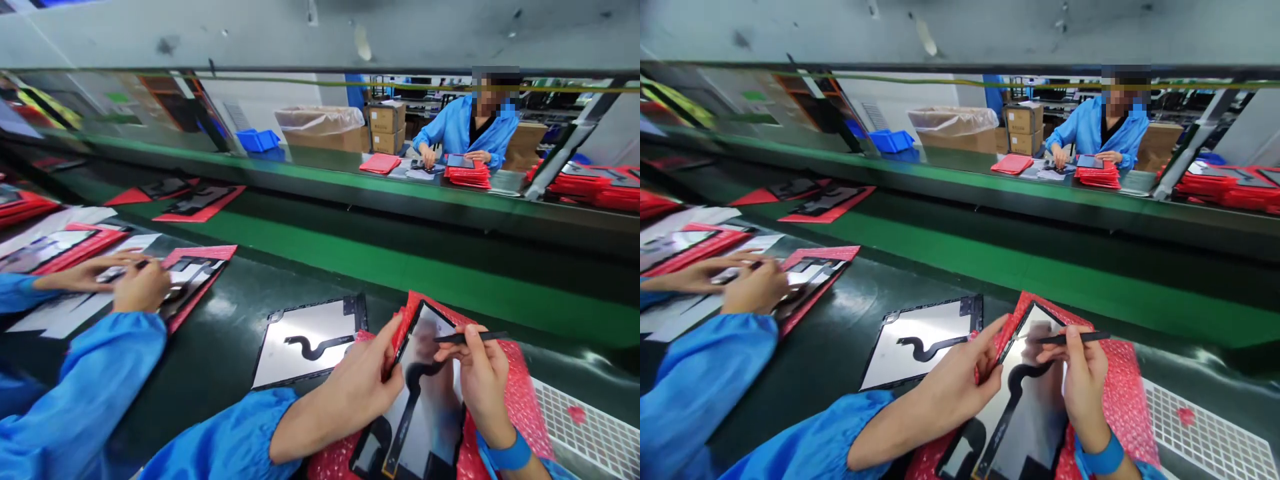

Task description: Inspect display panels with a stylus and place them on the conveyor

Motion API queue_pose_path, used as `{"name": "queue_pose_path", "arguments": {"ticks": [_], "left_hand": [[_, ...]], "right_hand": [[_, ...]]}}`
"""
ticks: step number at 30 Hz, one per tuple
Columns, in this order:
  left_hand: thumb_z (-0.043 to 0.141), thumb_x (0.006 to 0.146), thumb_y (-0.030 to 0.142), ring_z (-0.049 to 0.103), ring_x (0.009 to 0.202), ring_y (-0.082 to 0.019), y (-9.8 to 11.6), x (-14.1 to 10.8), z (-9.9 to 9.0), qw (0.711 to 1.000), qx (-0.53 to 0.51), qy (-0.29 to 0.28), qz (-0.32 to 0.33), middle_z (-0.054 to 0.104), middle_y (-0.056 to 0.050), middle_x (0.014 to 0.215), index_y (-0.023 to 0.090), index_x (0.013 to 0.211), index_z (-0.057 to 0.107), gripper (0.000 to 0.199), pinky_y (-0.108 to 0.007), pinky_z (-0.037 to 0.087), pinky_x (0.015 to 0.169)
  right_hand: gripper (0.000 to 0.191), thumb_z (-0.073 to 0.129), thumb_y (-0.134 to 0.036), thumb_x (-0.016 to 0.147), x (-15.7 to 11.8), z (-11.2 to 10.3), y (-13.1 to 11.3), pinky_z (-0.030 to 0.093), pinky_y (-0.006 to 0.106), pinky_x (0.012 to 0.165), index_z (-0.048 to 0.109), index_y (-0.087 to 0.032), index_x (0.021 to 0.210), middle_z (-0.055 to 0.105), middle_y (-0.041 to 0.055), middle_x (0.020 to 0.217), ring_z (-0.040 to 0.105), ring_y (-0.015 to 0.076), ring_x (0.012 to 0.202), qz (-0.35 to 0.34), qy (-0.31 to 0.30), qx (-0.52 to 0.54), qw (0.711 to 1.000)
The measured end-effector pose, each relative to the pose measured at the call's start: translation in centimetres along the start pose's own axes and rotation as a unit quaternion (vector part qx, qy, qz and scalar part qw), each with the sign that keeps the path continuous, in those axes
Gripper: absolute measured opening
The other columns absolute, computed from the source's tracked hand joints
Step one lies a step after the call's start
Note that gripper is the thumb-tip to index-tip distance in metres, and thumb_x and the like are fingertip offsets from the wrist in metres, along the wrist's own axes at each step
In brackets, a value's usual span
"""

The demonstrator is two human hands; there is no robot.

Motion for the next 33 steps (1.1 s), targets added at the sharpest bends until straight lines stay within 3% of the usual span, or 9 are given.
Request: {"name": "queue_pose_path", "arguments": {"ticks": [2,6,10,14,17,21,24,27,33], "left_hand": [[0.052,0.094,0.016,0.052,0.059,-0.01,1.2,0.8,-0.5,0.999,-0.029,0.007,0.028,0.059,0.006,0.085,0.028,0.164,0.028,0.075,-0.024,0.037,0.058],[0.054,0.1,0.025,0.043,0.053,-0.003,1.6,3.1,-1.6,0.989,-0.144,0.005,0.024,0.053,0.004,0.1,0.032,0.163,0.028,0.068,-0.019,0.03,0.051],[0.066,0.095,0.033,0.04,0.05,-0.004,-0.3,8.6,-2.9,0.979,-0.199,0.051,0.01,0.055,0.005,0.09,0.026,0.161,0.033,0.074,-0.018,0.03,0.048],[0.068,0.099,0.031,0.054,0.061,-0.01,-3.5,17.6,-2.5,0.976,-0.191,0.101,-0.006,0.059,0.004,0.083,0.019,0.155,0.039,0.064,-0.021,0.046,0.057],[0.066,0.105,0.037,0.064,0.074,-0.015,-5.8,23.9,-1.6,0.978,-0.158,0.13,-0.035,0.066,-0.003,0.1,0.017,0.136,0.058,0.038,-0.029,0.058,0.067],[0.068,0.104,0.039,0.07,0.095,-0.021,-7.7,28.6,-1.5,0.985,-0.077,0.138,-0.066,0.068,-0.009,0.119,0.016,0.131,0.063,0.035,-0.038,0.063,0.082],[0.069,0.104,0.038,0.07,0.103,-0.023,-8.9,29.3,-2.9,0.989,0.003,0.122,-0.079,0.068,-0.01,0.124,0.016,0.131,0.064,0.035,-0.043,0.063,0.089],[0.07,0.103,0.038,0.07,0.107,-0.024,-10.7,27.9,-5.8,0.989,0.084,0.079,-0.09,0.068,-0.01,0.125,0.016,0.127,0.067,0.033,-0.044,0.062,0.092],[0.072,0.101,0.039,0.07,0.097,-0.023,-17.2,18.3,-14.5,0.961,0.207,-0.061,-0.173,0.07,-0.006,0.112,0.014,0.114,0.07,0.028,-0.04,0.062,0.086]], "right_hand": [[0.031,0.087,-0.05,0.088,0.0,-2.9,-2.1,0.063,0.031,0.052,0.075,-0.021,0.089,0.081,0.0037,0.072,0.074,0.0204,0.05,-0.036,0.034,0.001,0.999],[0.03,0.088,-0.05,0.085,-0.8,-11.0,-5.0,0.063,0.032,0.053,0.077,-0.022,0.084,0.081,0.0034,0.081,0.074,0.0202,0.051,-0.093,0.121,-0.051,0.987],[0.04,0.087,-0.059,0.083,-2.2,-16.3,-3.7,0.065,0.035,0.057,0.078,-0.021,0.086,0.081,0.0068,0.079,0.077,0.0257,0.057,-0.049,0.148,-0.14,0.978],[0.044,0.082,-0.064,0.086,-3.1,-16.3,-1.5,0.065,0.034,0.067,0.078,-0.02,0.09,0.081,0.0073,0.082,0.079,0.0267,0.067,-0.031,0.121,-0.212,0.969],[0.044,0.077,-0.064,0.089,-3.2,-14.5,-0.6,0.064,0.033,0.069,0.08,-0.02,0.087,0.081,0.0081,0.084,0.078,0.0273,0.074,-0.052,0.065,-0.249,0.965],[0.041,0.071,-0.06,0.096,-3.4,-14.1,0.2,0.061,0.03,0.068,0.078,-0.021,0.086,0.079,0.006,0.079,0.076,0.0251,0.072,-0.055,0.033,-0.265,0.962],[0.039,0.07,-0.058,0.097,-3.5,-14.9,0.6,0.061,0.031,0.071,0.079,-0.021,0.09,0.08,0.0073,0.082,0.077,0.0259,0.074,-0.057,0.028,-0.279,0.958],[0.04,0.073,-0.06,0.094,-3.4,-15.5,1.2,0.062,0.032,0.073,0.081,-0.02,0.092,0.082,0.0103,0.085,0.079,0.0291,0.077,-0.057,-0.002,-0.302,0.952],[0.038,0.073,-0.058,0.095,-3.5,-17.3,2.6,0.064,0.027,0.081,0.081,-0.022,0.101,0.085,0.0102,0.099,0.082,0.0286,0.09,-0.034,-0.035,-0.315,0.948]]}}
Point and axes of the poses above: each hand's wrist, its own x-axis towards the middle knuckle, its own z-axis out of the palm, y = z × x, the point moved 8 cm from there along x, towards the middle knuckle
